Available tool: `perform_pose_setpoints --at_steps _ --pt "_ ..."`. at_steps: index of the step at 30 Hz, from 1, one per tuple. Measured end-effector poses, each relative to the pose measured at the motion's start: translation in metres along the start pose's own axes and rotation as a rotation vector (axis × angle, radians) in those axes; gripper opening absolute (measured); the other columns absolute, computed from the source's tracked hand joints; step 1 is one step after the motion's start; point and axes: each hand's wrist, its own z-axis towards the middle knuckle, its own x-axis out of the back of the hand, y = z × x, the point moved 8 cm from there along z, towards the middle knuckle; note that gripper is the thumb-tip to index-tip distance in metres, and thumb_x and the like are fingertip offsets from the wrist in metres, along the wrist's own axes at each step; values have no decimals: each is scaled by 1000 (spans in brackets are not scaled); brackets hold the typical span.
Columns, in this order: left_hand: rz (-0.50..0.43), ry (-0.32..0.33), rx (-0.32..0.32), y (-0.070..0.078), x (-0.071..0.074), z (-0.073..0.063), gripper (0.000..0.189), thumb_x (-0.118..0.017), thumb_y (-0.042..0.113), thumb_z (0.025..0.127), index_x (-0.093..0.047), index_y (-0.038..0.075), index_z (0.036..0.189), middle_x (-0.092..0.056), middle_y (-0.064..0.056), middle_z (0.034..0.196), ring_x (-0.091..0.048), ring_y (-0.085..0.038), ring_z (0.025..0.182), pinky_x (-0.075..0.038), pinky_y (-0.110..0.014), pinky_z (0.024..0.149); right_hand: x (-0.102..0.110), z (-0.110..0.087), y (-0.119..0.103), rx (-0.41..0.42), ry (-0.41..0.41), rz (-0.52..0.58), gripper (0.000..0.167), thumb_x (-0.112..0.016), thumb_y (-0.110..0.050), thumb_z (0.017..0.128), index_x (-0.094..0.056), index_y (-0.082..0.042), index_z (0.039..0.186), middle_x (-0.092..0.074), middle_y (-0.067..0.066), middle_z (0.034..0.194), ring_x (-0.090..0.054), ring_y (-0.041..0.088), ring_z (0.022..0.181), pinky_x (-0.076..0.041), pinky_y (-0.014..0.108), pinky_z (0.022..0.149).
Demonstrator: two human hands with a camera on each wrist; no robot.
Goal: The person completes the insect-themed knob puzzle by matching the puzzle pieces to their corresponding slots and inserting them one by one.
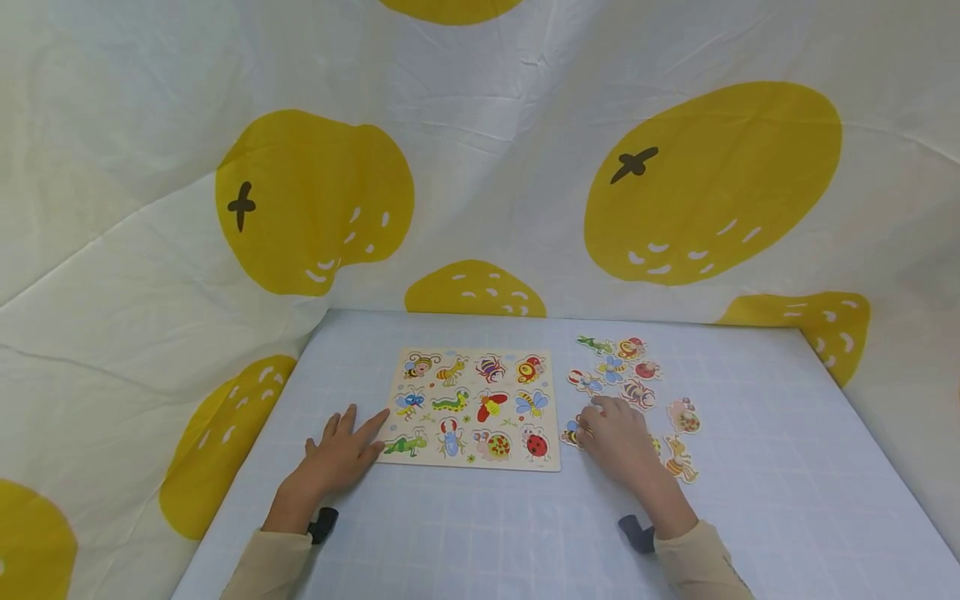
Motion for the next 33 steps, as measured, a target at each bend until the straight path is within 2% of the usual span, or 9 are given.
perform_pose_setpoints --at_steps 20,33 --pt "6 1 -4 0 -1 2 59 -54 39 103 -35 28 157 -15 -29 161 -9 -56 144 -12 -84 99 -4 2 1 5 -8 -10 10 -75 -20 91 -67 -16 95 -55 22 131 -45 47 125 -35 70 96" --pt "-5 3 -3 0 -1 1 59 -56 38 102 -36 28 157 -16 -30 161 -9 -57 144 -11 -84 99 6 2 -7 18 8 -16 9 -73 -18 92 -66 -13 97 -54 25 134 -44 49 127 -33 70 100"
